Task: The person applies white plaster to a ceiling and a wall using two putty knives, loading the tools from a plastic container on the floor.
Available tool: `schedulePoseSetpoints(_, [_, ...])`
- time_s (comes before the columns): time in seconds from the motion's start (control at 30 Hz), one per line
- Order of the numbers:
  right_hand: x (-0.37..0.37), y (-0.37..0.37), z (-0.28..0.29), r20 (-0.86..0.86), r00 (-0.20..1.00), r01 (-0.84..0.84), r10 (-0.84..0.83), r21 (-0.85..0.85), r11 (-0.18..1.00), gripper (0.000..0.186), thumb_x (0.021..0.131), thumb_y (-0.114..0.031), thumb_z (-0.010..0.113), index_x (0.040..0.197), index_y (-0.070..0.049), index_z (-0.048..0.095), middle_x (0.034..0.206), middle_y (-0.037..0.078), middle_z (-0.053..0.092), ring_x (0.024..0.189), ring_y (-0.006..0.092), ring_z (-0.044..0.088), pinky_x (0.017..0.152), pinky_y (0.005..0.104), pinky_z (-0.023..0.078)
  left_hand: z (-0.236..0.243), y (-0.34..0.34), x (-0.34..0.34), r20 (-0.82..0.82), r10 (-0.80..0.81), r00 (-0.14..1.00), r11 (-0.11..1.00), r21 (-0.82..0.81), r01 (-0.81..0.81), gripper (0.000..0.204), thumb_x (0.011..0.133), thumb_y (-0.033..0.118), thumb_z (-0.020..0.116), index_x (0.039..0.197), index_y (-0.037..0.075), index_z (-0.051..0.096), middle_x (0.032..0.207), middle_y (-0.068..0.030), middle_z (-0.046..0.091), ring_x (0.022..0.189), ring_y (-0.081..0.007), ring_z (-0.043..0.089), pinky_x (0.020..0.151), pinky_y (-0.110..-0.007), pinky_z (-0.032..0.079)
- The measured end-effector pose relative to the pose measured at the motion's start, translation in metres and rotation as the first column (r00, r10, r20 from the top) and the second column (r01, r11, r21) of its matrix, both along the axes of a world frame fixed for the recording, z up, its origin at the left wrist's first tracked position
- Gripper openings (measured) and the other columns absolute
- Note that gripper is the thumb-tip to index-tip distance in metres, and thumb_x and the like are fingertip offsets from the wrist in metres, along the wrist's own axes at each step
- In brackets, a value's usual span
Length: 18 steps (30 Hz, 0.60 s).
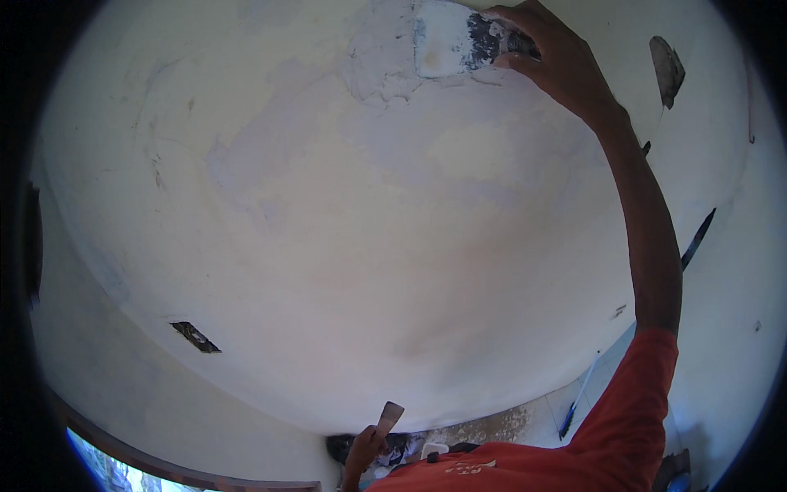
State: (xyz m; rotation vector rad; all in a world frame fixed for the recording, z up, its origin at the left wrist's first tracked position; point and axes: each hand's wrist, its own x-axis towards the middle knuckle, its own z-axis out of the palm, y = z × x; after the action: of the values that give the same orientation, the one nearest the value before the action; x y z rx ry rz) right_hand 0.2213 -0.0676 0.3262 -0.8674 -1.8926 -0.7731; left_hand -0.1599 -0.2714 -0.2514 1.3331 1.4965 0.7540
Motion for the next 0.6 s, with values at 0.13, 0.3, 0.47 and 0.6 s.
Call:
schedulePoseSetpoints(0.13, [0.011,-0.003,-0.002,-0.038,0.999,0.031,-0.03,0.011,0.999,0.057,0.081,-0.008,0.075,0.134,-0.017,0.056,0.123,0.002,0.059,0.113,0.0194,0.059,0.1,0.0327,0.048,0.001,0.003,0.001,0.012,-0.011,1.0,0.999,-0.03,0.011,0.037,0.099,0.032,0.053,0.087,-0.002,0.058,0.07,-0.0106,0.065,0.061,-0.0187,0.063,0.059,-0.034,0.05])
schedulePoseSetpoints(0.3, [0.008,-0.014,-0.016,-0.002,1.0,-0.009,0.01,0.225,0.974,0.058,0.081,-0.008,0.076,0.134,-0.018,0.057,0.123,0.004,0.06,0.11,0.0209,0.06,0.097,0.0342,0.05,-0.009,0.006,0.001,-0.083,-0.03,0.996,1.0,0.005,0.03,0.035,0.1,0.03,0.051,0.086,-0.001,0.057,0.069,-0.0098,0.064,0.061,-0.0184,0.062,0.058,-0.033,0.049])
schedulePoseSetpoints(0.47, [-0.026,-0.002,-0.026,0.012,0.998,0.051,-0.056,0.251,0.967,0.055,0.08,-0.021,0.079,0.131,-0.02,0.057,0.113,0.001,0.061,0.1,0.0184,0.063,0.082,0.032,0.057,-0.017,0.011,-0.001,-0.027,-0.052,0.998,0.998,0.019,0.053,0.035,0.101,0.03,0.05,0.084,0.0,0.057,0.067,-0.0084,0.062,0.059,-0.017,0.06,0.057,-0.033,0.048])
schedulePoseSetpoints(0.6, [-0.013,0.002,-0.025,-0.044,0.999,0.014,-0.006,0.179,0.984,0.054,0.082,-0.021,0.078,0.131,-0.019,0.057,0.115,0.0,0.06,0.106,0.0191,0.063,0.087,0.0347,0.056,-0.013,0.008,0.004,-0.022,-0.031,0.999,0.999,-0.03,0.031,0.036,0.098,0.034,0.052,0.095,-0.001,0.058,0.075,-0.0147,0.068,0.069,-0.027,0.068,0.064,-0.039,0.051])
